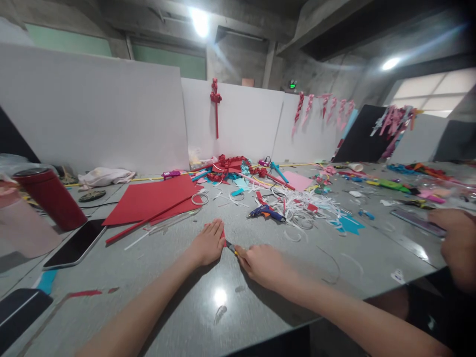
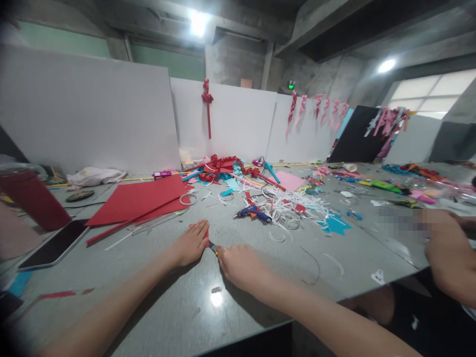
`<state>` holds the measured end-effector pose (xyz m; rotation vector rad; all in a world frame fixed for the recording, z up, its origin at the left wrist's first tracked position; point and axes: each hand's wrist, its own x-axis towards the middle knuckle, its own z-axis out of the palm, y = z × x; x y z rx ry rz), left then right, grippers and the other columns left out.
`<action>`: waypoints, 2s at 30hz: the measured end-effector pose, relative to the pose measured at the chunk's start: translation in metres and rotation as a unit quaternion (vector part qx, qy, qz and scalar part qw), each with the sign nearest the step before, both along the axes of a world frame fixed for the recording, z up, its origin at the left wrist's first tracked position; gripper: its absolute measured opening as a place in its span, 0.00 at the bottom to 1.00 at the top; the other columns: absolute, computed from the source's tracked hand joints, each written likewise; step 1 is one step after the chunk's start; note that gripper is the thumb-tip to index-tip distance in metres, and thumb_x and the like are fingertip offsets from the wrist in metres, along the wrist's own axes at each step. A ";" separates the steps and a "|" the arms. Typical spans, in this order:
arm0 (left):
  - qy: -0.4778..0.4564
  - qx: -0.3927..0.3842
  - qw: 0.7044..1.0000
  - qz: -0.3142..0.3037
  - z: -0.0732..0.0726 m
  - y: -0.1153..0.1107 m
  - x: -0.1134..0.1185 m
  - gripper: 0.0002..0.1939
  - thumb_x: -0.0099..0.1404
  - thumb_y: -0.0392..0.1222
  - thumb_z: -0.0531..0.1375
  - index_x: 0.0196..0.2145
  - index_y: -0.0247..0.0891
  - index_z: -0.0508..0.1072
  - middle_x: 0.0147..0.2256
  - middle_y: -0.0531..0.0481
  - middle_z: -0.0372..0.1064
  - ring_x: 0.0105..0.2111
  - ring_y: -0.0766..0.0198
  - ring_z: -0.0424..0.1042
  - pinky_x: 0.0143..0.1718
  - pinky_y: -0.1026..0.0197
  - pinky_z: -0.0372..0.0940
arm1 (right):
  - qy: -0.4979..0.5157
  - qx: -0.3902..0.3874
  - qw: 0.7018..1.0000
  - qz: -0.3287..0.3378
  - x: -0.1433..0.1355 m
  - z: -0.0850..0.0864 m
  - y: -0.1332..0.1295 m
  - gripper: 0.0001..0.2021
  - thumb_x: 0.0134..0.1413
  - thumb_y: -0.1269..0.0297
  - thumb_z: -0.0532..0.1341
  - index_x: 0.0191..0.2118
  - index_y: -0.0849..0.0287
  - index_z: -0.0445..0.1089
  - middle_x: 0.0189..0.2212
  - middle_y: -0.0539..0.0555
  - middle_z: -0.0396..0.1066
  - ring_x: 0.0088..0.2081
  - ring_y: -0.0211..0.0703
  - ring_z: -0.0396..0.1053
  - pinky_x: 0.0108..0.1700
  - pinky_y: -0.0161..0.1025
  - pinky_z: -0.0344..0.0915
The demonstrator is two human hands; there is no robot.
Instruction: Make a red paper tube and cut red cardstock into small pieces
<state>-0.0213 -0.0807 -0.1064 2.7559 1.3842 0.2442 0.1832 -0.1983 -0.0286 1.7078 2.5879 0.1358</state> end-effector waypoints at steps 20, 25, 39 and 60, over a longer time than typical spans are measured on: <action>0.009 -0.016 1.000 0.009 0.008 -0.004 0.002 0.34 0.77 0.47 0.38 0.73 0.23 0.51 0.74 0.33 0.41 0.75 0.50 0.41 0.73 0.45 0.43 | 0.002 0.018 0.999 -0.030 -0.022 -0.004 0.043 0.18 0.73 0.60 0.49 0.56 0.56 0.73 0.37 0.62 0.81 0.37 0.54 0.81 0.37 0.41 0.69; 0.008 -0.022 1.000 0.014 0.010 -0.006 0.003 0.34 0.77 0.46 0.39 0.73 0.23 0.51 0.74 0.33 0.40 0.75 0.49 0.41 0.73 0.44 0.43 | 0.008 0.004 0.999 -0.034 -0.021 0.001 0.039 0.18 0.72 0.62 0.50 0.56 0.57 0.74 0.38 0.63 0.82 0.38 0.55 0.81 0.39 0.41 0.70; 0.002 -0.023 0.999 0.025 0.010 -0.006 0.004 0.36 0.76 0.47 0.40 0.73 0.20 0.50 0.75 0.32 0.37 0.75 0.49 0.38 0.74 0.46 0.42 | 0.016 0.015 0.998 -0.051 -0.026 -0.006 0.066 0.19 0.73 0.61 0.49 0.55 0.58 0.73 0.40 0.64 0.81 0.40 0.55 0.81 0.41 0.42 0.71; -0.006 -0.006 0.999 0.032 0.008 -0.008 0.004 0.36 0.75 0.46 0.41 0.73 0.19 0.50 0.74 0.30 0.37 0.75 0.47 0.39 0.74 0.44 0.44 | 0.014 0.019 0.998 -0.051 -0.027 -0.015 0.079 0.19 0.72 0.66 0.50 0.62 0.61 0.67 0.40 0.66 0.80 0.41 0.54 0.80 0.42 0.42 0.70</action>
